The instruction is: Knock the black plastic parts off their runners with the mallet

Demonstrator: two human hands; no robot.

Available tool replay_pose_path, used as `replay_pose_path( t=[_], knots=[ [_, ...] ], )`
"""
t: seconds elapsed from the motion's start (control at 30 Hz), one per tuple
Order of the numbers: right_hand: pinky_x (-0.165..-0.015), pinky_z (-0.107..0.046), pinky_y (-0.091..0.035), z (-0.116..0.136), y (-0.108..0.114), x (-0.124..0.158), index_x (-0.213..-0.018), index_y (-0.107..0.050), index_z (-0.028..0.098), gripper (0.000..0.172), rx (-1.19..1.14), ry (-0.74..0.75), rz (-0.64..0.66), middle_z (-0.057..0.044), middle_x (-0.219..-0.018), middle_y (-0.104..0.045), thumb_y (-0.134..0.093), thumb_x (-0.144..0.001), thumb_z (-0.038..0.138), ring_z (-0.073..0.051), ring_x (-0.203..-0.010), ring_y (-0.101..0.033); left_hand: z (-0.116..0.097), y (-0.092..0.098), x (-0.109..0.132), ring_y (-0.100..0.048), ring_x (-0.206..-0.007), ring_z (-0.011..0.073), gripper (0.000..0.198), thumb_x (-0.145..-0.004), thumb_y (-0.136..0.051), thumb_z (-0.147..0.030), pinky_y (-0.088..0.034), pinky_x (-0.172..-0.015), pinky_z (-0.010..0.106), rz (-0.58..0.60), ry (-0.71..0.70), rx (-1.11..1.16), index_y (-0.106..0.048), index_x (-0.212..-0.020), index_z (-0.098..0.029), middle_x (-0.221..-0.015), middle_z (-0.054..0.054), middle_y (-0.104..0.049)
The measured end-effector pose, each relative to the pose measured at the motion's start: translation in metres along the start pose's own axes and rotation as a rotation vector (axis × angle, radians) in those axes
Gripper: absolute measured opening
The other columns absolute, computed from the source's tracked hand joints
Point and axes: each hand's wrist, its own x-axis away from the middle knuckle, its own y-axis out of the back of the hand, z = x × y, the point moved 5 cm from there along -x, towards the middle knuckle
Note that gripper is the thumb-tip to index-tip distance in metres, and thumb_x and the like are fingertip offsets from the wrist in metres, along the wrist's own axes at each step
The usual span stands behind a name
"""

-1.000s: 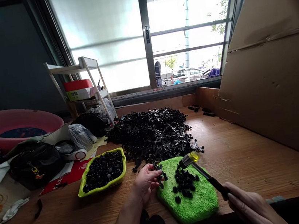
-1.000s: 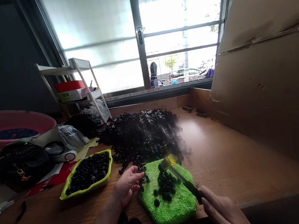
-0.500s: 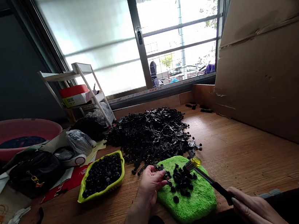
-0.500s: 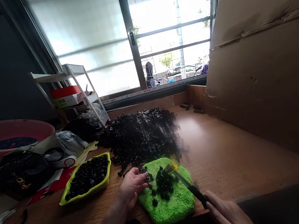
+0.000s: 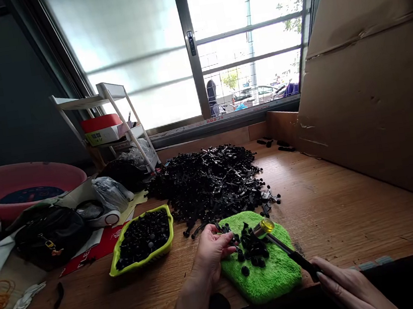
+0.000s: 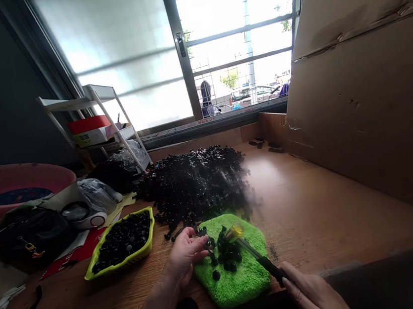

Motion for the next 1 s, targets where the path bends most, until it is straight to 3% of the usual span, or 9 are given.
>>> replay_pose_path(
  t=[0.27, 0.43, 0.53, 0.67, 0.83, 0.93, 1.0],
  knots=[
    [-0.055, -0.022, -0.045, -0.008, -0.006, -0.001, -0.083, -0.059, 0.024, 0.038, 0.021, 0.041, 0.104, 0.0, -0.073, -0.061, -0.038, -0.091, 0.055, -0.02, -0.064, -0.057, 0.0, -0.001, 0.0, -0.06, -0.059, 0.0119, 0.045, -0.062, -0.075, -0.026, -0.048, -0.05, 0.019, 0.011, -0.019, -0.002, -0.037, -0.084, -0.018, -0.065, -0.002, -0.057],
    [-0.051, -0.023, -0.043, 0.018, 0.0, -0.004, -0.085, -0.056, 0.025, 0.035, 0.105, 0.127, 0.064, 0.0, -0.071, -0.059, -0.035, -0.093, 0.052, -0.021, -0.064, -0.058, 0.001, 0.0, -0.001, -0.056, -0.054, 0.0104, 0.046, -0.059, -0.076, -0.028, -0.046, -0.048, 0.019, -0.01, -0.085, 0.003, -0.036, -0.08, -0.02, -0.058, -0.005, -0.053],
    [-0.054, -0.027, -0.042, 0.033, -0.002, -0.007, -0.095, -0.052, 0.025, 0.037, 0.199, 0.18, 0.126, -0.002, -0.071, -0.058, -0.024, -0.096, 0.048, -0.022, -0.06, -0.057, 0.0, -0.001, -0.001, -0.051, -0.046, 0.007, 0.043, -0.062, -0.073, -0.027, -0.037, -0.04, 0.013, 0.013, -0.118, -0.033, -0.034, -0.078, -0.02, -0.056, -0.005, -0.055],
    [-0.055, -0.029, -0.04, 0.033, -0.011, -0.012, -0.093, -0.05, 0.025, 0.026, 0.46, 0.142, 0.27, -0.002, -0.073, -0.058, -0.028, -0.097, 0.039, -0.024, -0.066, -0.057, 0.0, -0.001, -0.003, -0.035, -0.033, 0.0017, 0.043, -0.064, -0.071, -0.03, -0.019, -0.033, 0.011, 0.034, -0.166, -0.055, -0.031, -0.075, -0.02, -0.048, -0.009, -0.049],
    [-0.054, -0.029, -0.038, 0.039, -0.011, -0.014, -0.113, -0.045, 0.024, 0.029, 0.438, 0.228, 0.159, -0.004, -0.084, -0.06, -0.023, -0.097, 0.034, -0.025, -0.075, -0.059, 0.005, 0.0, -0.007, -0.039, -0.032, 0.004, 0.046, -0.062, -0.073, -0.035, -0.017, -0.032, 0.013, 0.047, -0.175, -0.029, -0.031, -0.075, -0.021, -0.048, -0.008, -0.052],
    [-0.052, -0.03, -0.034, 0.029, -0.021, -0.014, -0.101, -0.047, 0.023, 0.022, 0.555, 0.166, 0.284, -0.001, -0.074, -0.059, -0.027, -0.097, 0.031, -0.023, -0.065, -0.057, 0.006, 0.002, -0.008, -0.034, -0.03, 0.0019, 0.047, -0.059, -0.076, -0.033, -0.015, -0.031, 0.013, 0.014, -0.154, 0.006, -0.033, -0.074, -0.02, -0.046, -0.01, -0.048],
    [-0.054, -0.03, -0.036, 0.027, -0.02, -0.014, -0.094, -0.049, 0.024, 0.024, 0.534, 0.17, 0.255, -0.002, -0.08, -0.06, -0.027, -0.098, 0.033, -0.023, -0.07, -0.058, 0.005, 0.003, -0.007, -0.037, -0.032, 0.0021, 0.046, -0.058, -0.077, -0.029, -0.017, -0.032, 0.012, 0.002, -0.139, 0.036, -0.035, -0.076, -0.019, -0.049, -0.009, -0.05]
  ],
)
